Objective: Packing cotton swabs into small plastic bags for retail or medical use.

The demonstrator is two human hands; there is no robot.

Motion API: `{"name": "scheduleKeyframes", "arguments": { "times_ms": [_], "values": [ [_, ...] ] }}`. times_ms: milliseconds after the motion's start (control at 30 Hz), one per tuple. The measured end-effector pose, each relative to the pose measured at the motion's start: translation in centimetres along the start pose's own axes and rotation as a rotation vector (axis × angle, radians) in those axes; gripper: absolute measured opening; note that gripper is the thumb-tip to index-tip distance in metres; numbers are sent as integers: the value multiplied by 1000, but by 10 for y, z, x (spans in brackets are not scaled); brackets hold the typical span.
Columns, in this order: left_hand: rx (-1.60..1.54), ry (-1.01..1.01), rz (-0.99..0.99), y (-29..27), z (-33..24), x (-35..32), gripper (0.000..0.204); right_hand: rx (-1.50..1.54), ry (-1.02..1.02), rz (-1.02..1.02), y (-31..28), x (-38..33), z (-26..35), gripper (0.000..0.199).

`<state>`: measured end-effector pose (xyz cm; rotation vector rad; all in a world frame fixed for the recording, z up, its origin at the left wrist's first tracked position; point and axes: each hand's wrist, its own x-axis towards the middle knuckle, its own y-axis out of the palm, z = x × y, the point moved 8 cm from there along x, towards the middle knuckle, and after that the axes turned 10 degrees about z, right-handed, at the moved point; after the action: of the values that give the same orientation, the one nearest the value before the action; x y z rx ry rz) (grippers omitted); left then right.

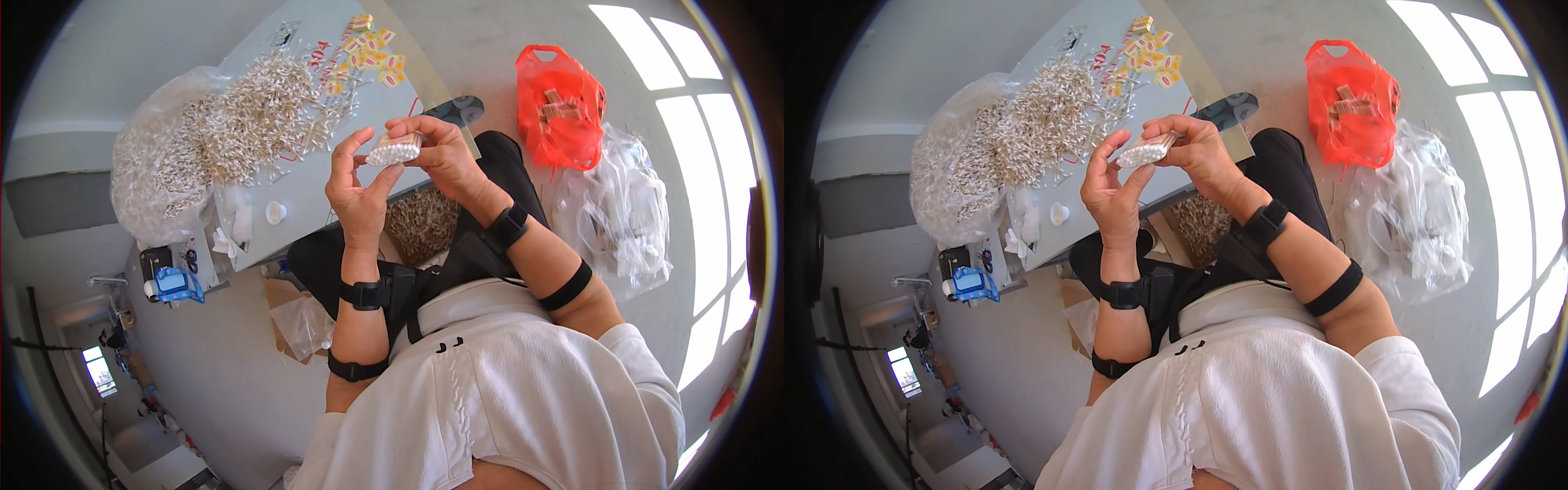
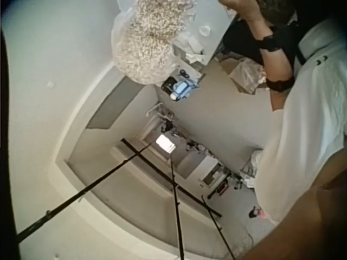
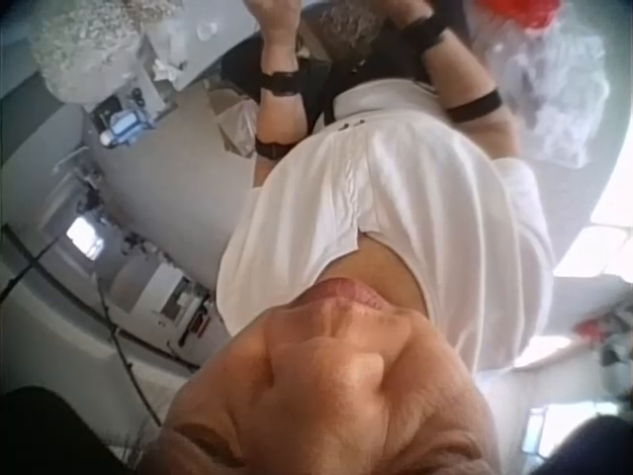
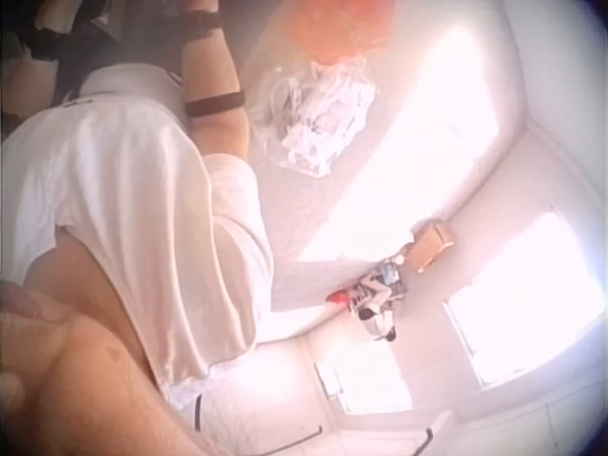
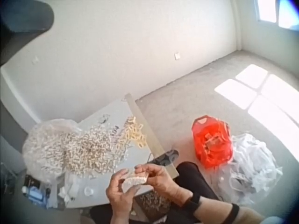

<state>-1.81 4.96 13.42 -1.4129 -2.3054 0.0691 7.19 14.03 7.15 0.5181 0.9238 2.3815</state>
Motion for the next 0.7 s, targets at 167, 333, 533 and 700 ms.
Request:
{"name": "scheduleKeyframes", "arguments": {
  "times_ms": [167, 333, 533, 700],
  "values": [
    [22, -41, -51, -3, -3, -7, 41, 85, 87, -30, -9, -2, -6, 34],
    [-338, -197, -76, -3, 14, -13, 30, 51, 26, 35, -5, -1, -3, 34],
    [-594, -484, 102, 8, 29, -14, 34, -436, -109, 263, 18, -5, 27, 40],
    [-638, -304, -48, 5, 20, -9, 19, 73, 41, 89, 15, -7, 20, 42]
  ]
}}
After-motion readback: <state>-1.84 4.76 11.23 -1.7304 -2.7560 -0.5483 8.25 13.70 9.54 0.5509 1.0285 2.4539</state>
